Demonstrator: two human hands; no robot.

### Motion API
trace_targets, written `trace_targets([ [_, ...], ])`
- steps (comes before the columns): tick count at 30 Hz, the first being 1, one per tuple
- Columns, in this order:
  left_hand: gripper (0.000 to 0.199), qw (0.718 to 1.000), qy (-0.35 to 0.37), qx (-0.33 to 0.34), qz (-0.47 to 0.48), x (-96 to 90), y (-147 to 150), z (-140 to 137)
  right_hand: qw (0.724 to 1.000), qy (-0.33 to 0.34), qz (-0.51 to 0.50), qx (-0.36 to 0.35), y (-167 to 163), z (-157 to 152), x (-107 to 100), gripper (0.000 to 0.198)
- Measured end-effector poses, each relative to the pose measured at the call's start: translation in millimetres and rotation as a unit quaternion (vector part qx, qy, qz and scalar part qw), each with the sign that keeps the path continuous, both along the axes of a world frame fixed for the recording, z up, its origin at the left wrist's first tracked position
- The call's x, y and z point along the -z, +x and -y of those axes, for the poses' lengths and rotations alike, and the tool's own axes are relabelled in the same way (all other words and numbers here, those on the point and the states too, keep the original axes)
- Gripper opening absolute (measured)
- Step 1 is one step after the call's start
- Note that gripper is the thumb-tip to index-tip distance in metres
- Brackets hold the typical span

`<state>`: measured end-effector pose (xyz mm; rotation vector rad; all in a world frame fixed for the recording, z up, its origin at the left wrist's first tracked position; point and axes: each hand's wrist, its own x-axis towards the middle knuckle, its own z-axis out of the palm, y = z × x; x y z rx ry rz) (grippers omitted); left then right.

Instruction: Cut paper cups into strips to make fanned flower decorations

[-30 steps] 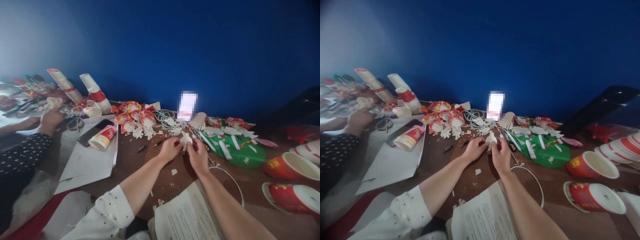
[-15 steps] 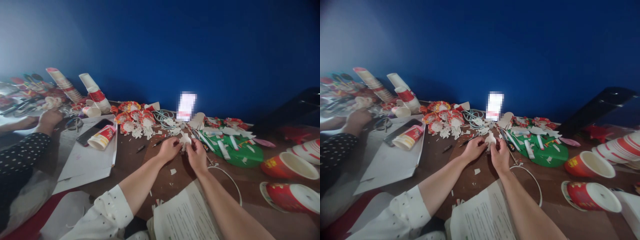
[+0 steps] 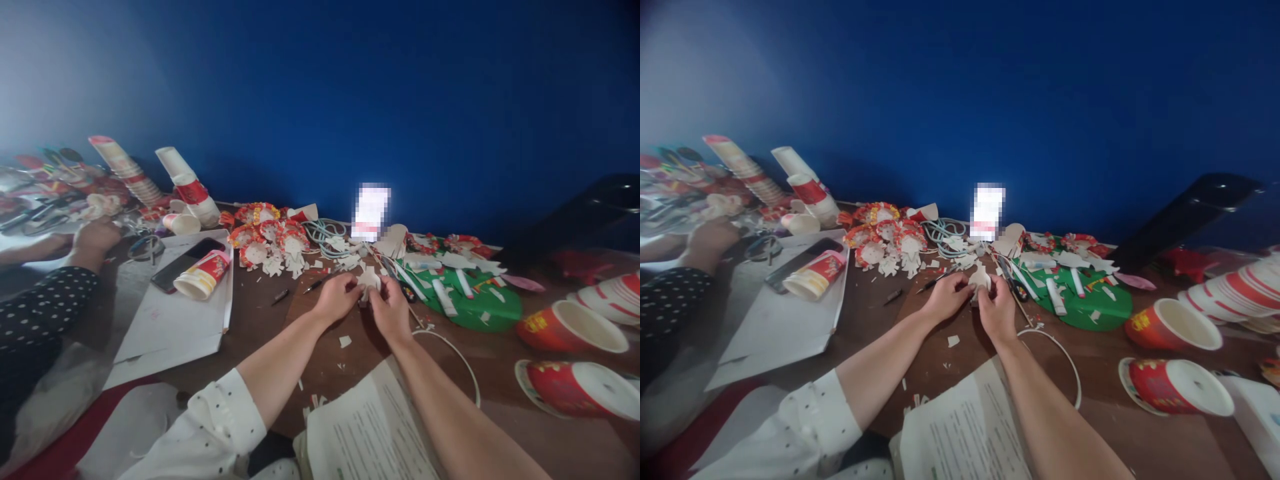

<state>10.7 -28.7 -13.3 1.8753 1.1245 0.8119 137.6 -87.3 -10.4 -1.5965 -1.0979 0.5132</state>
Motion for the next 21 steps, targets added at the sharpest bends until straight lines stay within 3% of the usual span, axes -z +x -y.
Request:
trace_targets([
  [21, 0.017, 1.0, 0.018, -0.004, -0.025, 0.2, -1.0, -1.2, 0.999, -0.023, 0.044, 0.001, 0.8, -4.9, 9.1, 0.038],
])
